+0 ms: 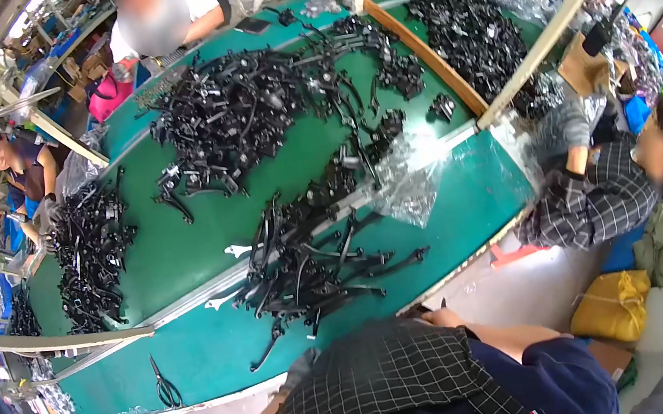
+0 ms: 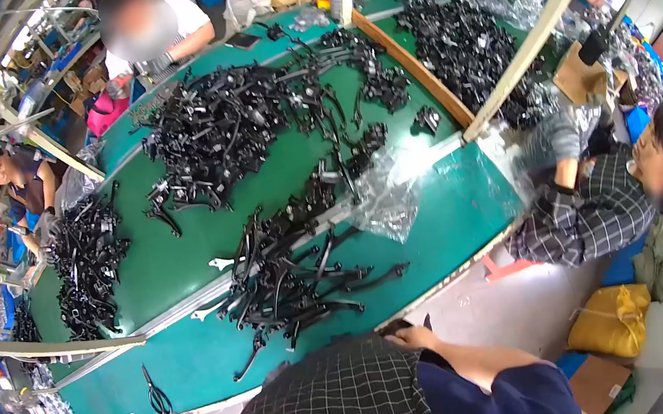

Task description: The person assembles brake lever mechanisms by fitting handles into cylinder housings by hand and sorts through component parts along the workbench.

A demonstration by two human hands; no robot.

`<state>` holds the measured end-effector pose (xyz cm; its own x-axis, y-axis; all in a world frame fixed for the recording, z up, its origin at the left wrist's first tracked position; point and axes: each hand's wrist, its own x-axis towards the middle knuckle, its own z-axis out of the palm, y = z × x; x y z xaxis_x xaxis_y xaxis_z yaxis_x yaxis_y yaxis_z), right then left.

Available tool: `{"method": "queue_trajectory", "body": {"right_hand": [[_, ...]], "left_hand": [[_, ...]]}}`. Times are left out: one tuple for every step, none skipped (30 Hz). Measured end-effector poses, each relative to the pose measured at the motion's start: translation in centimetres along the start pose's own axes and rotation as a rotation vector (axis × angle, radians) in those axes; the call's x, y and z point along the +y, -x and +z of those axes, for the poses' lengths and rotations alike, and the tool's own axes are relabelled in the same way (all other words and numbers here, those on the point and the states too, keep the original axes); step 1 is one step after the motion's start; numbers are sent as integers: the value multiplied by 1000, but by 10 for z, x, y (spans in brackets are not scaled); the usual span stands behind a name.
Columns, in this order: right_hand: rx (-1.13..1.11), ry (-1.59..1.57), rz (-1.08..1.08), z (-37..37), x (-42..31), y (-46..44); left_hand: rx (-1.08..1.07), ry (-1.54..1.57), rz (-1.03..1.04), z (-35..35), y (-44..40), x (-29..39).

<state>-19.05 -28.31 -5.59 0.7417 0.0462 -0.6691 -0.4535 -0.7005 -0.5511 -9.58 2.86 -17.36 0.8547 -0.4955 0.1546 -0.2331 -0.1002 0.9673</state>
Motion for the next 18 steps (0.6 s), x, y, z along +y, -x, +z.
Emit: {"method": "queue_trajectory", "body": {"right_hand": [[80,90,-52,2,2,3],[171,184,-112,-2,1,-2],[257,278,-170,-4,1,-7],[250,269,-161,-3,3,-11],[246,324,-144,-3,6,-17],[238,386,-133,-8,9,-25],[229,449,-126,-15,8,-32],[220,446,-127,-21,-2,-39],[292,386,-264,-27,-22,-51],[369,325,-401,-38,-45,-68],[373,271,-389,-51,-64,-80],[374,219,-378,-64,-80,-94],[368,218,-377,-78,-88,-111],[440,236,-378,-90,-93,-128],[519,258,-385,-100,-97,-143],[532,266,-395,-106,-99,-158],[662,268,-440,-117,-101,-178],[804,280,-497,-134,-104,-199]], "left_hand": [[-32,25,-161,-4,6,-7],[-61,43,-308,-10,29,-18],[-90,60,-460,-21,52,-30],[-118,77,-621,-34,80,-41],[-140,96,-782,-54,114,-45],[-153,119,-944,-52,130,-59],[-146,125,-956,-50,124,-42],[-199,21,-939,-50,104,-18],[-253,-90,-912,-54,73,3],[-306,-203,-879,-64,43,23],[-359,-303,-858,-71,31,44],[-409,-398,-836,-80,15,65],[-463,-498,-807,-90,-8,84],[-521,-599,-774,-89,-32,105],[-472,-562,-699,-88,-94,145],[-415,-527,-612,-82,-152,171],[-358,-601,-382,-76,-188,160],[-283,-673,-136,-68,-230,147]]}}
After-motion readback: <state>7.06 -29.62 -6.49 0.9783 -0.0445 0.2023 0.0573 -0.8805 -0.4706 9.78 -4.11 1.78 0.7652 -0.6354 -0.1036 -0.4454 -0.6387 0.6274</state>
